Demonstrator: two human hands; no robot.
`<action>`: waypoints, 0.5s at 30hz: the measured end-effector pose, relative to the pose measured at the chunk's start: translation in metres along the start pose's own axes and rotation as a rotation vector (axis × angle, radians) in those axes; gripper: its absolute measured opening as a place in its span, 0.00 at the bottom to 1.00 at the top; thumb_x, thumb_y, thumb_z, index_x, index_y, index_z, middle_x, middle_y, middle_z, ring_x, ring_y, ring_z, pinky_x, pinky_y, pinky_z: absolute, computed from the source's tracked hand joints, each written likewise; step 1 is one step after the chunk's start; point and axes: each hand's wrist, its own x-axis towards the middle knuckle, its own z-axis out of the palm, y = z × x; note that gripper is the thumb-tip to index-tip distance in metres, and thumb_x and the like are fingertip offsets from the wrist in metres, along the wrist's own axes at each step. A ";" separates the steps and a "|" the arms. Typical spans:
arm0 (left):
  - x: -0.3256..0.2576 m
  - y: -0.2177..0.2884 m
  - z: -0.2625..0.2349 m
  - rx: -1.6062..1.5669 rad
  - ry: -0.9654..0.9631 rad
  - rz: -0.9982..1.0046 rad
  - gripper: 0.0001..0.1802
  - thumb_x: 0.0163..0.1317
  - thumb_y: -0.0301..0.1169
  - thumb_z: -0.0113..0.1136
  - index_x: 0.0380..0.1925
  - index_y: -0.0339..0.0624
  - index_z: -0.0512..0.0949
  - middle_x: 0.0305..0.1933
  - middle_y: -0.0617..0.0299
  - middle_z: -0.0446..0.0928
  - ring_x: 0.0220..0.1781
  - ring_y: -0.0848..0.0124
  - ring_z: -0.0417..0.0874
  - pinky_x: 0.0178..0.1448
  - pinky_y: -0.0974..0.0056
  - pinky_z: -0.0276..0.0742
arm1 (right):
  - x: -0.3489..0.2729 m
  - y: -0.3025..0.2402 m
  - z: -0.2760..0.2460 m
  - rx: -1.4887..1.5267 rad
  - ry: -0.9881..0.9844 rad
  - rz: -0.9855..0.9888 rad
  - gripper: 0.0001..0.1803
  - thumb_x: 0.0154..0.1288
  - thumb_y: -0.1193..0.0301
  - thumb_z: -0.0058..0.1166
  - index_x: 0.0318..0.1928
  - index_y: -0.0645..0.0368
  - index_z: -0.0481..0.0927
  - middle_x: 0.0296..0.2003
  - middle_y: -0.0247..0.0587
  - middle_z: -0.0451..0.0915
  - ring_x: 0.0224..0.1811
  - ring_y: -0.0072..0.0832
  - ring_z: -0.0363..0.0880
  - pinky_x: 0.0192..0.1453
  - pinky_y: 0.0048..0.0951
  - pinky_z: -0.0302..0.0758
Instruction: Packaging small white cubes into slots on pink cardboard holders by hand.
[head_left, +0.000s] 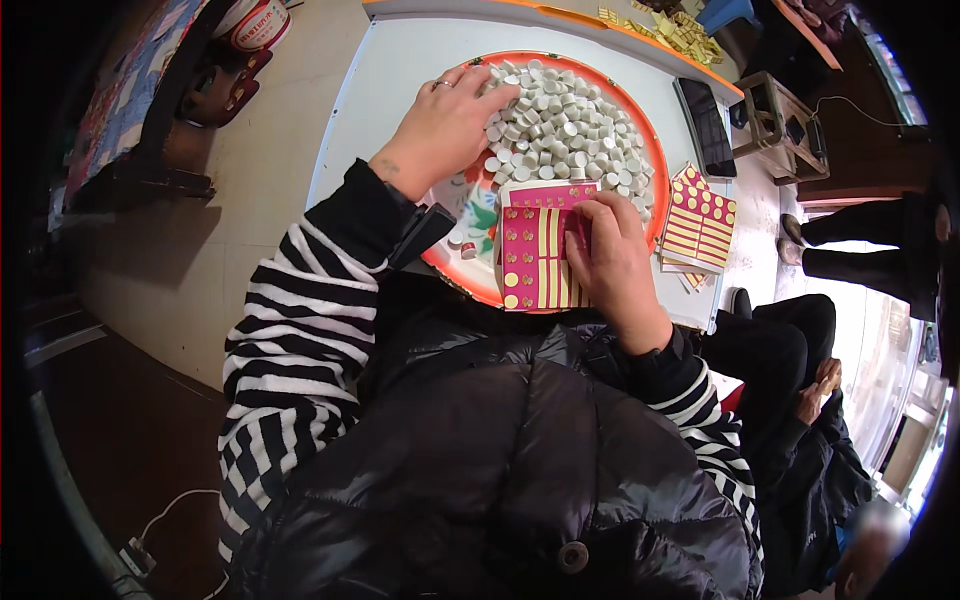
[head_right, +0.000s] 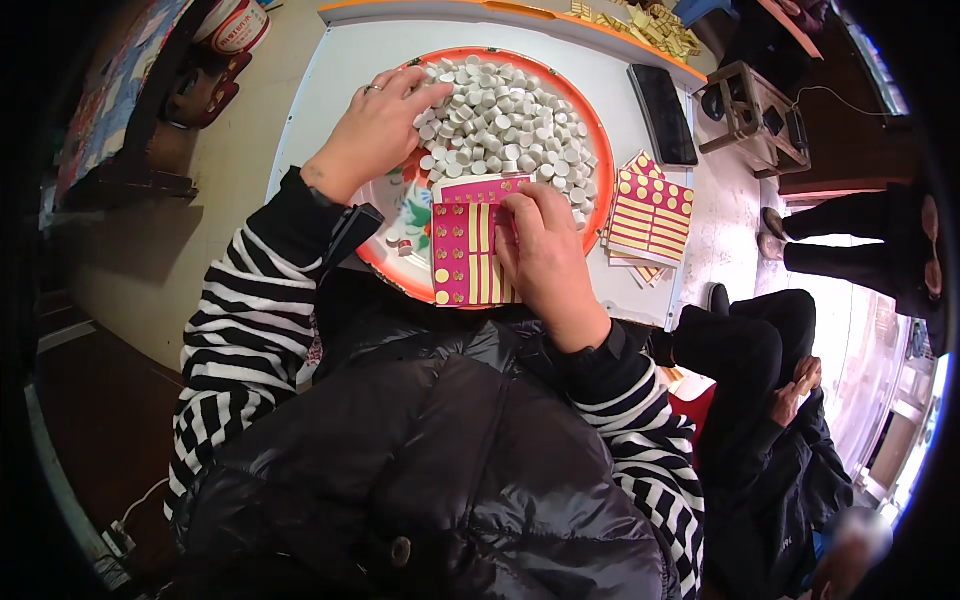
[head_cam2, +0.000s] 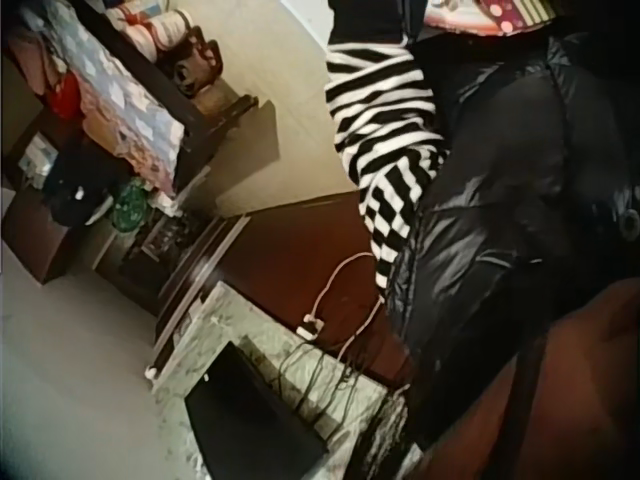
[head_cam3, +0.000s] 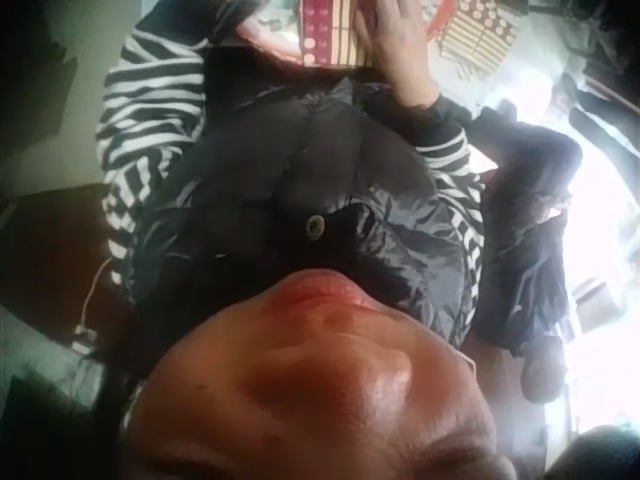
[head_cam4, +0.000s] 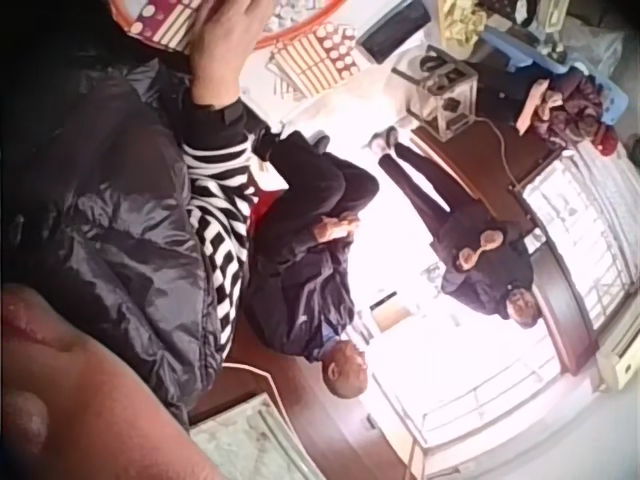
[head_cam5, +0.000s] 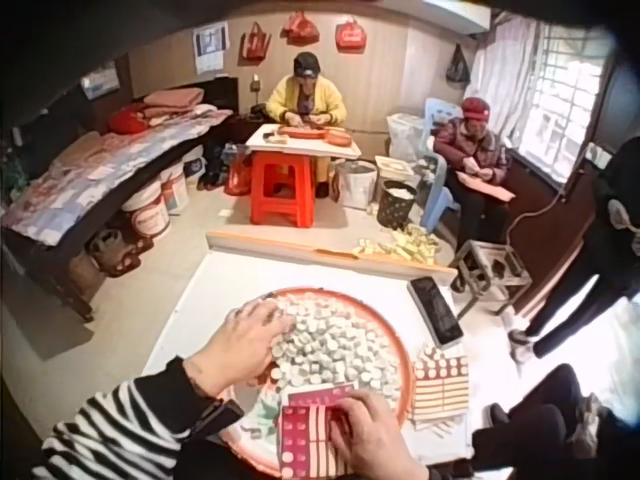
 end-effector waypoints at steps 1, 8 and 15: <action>-0.001 -0.001 0.001 -0.013 -0.021 -0.006 0.25 0.53 0.22 0.56 0.55 0.45 0.74 0.57 0.52 0.71 0.59 0.50 0.73 0.57 0.55 0.74 | 0.001 0.000 -0.002 -0.020 -0.005 -0.005 0.21 0.53 0.78 0.62 0.49 0.61 0.75 0.49 0.50 0.73 0.51 0.46 0.74 0.54 0.40 0.74; -0.025 0.006 -0.002 -0.221 -0.174 -0.111 0.26 0.53 0.20 0.54 0.56 0.45 0.74 0.59 0.51 0.70 0.60 0.48 0.73 0.60 0.53 0.73 | 0.005 0.000 -0.006 -0.095 -0.042 0.017 0.23 0.52 0.77 0.61 0.52 0.59 0.76 0.50 0.48 0.74 0.51 0.45 0.72 0.57 0.40 0.71; -0.054 0.021 -0.024 -0.383 -0.174 -0.186 0.20 0.57 0.23 0.55 0.52 0.40 0.75 0.57 0.50 0.72 0.61 0.50 0.72 0.63 0.52 0.71 | 0.003 0.002 -0.005 -0.120 -0.060 0.010 0.22 0.53 0.76 0.60 0.51 0.59 0.77 0.49 0.46 0.74 0.51 0.45 0.72 0.57 0.40 0.71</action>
